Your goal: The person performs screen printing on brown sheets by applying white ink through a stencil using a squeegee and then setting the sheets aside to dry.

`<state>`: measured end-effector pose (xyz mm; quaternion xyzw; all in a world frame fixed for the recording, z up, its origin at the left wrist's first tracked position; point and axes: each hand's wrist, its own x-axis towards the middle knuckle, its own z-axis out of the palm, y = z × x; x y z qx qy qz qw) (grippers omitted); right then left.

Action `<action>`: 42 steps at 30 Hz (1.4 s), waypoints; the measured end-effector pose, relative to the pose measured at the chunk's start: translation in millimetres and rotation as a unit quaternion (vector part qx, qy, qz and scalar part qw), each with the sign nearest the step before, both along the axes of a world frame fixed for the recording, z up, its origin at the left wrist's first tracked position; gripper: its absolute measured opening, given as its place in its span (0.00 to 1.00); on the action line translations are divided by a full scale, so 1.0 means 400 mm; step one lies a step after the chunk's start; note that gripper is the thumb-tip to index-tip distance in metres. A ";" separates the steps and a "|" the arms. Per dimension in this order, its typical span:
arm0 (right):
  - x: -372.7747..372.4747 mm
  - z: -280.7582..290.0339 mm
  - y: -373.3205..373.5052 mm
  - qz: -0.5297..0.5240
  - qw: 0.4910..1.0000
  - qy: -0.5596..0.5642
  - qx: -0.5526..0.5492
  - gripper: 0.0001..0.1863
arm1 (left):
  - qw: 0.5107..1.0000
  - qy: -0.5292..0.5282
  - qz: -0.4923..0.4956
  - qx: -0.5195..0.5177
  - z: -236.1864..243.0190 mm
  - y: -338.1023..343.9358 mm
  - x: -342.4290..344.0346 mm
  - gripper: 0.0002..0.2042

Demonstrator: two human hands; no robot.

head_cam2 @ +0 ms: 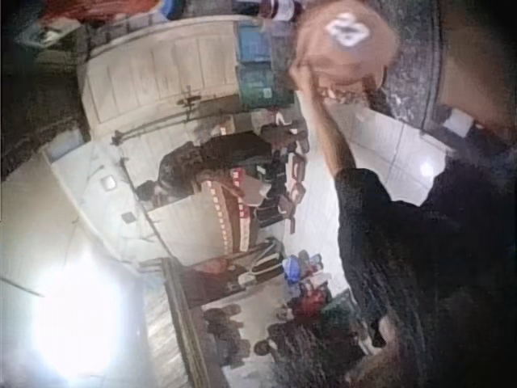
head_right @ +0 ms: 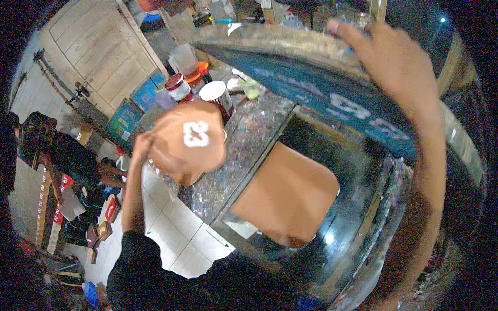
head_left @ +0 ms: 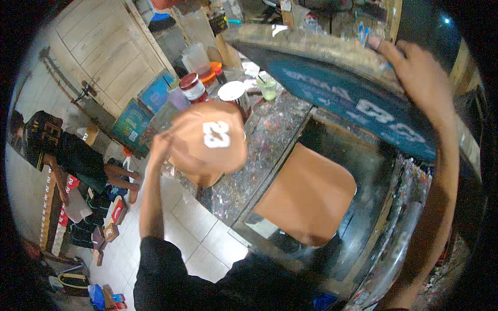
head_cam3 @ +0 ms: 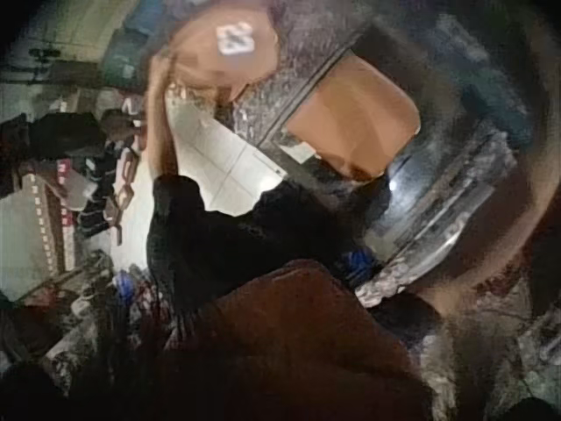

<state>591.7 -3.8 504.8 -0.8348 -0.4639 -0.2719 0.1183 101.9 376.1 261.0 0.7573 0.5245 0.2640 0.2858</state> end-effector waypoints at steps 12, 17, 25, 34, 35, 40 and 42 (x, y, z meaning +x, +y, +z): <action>-0.128 0.039 0.004 -0.047 0.995 0.057 -0.068 0.36 | 0.805 0.229 -0.528 0.147 -0.264 -0.659 0.385 0.33; -0.143 0.020 -0.033 -0.046 0.997 0.063 -0.014 0.37 | 0.798 0.206 -0.528 0.206 -0.288 -0.666 0.387 0.31; -0.211 -0.097 -0.061 -0.061 0.997 0.051 -0.006 0.34 | 0.830 0.090 -0.502 0.226 -0.204 -0.679 0.389 0.32; -0.413 -0.591 -0.180 0.065 0.965 0.221 -0.128 0.23 | 0.824 -0.369 -0.135 -0.407 -0.156 -0.845 0.361 0.26; -0.407 -0.637 -0.185 0.067 0.933 0.296 -0.192 0.23 | 0.825 -0.338 -0.129 -0.435 -0.212 -0.838 0.346 0.26; -0.243 -0.743 -0.147 0.127 0.940 0.250 -0.194 0.23 | 0.829 -0.204 -0.182 -0.489 -0.277 -0.818 0.319 0.23; -0.167 -0.751 -0.083 0.085 0.968 0.193 -0.135 0.19 | 0.832 -0.193 -0.185 -0.487 -0.286 -0.815 0.320 0.23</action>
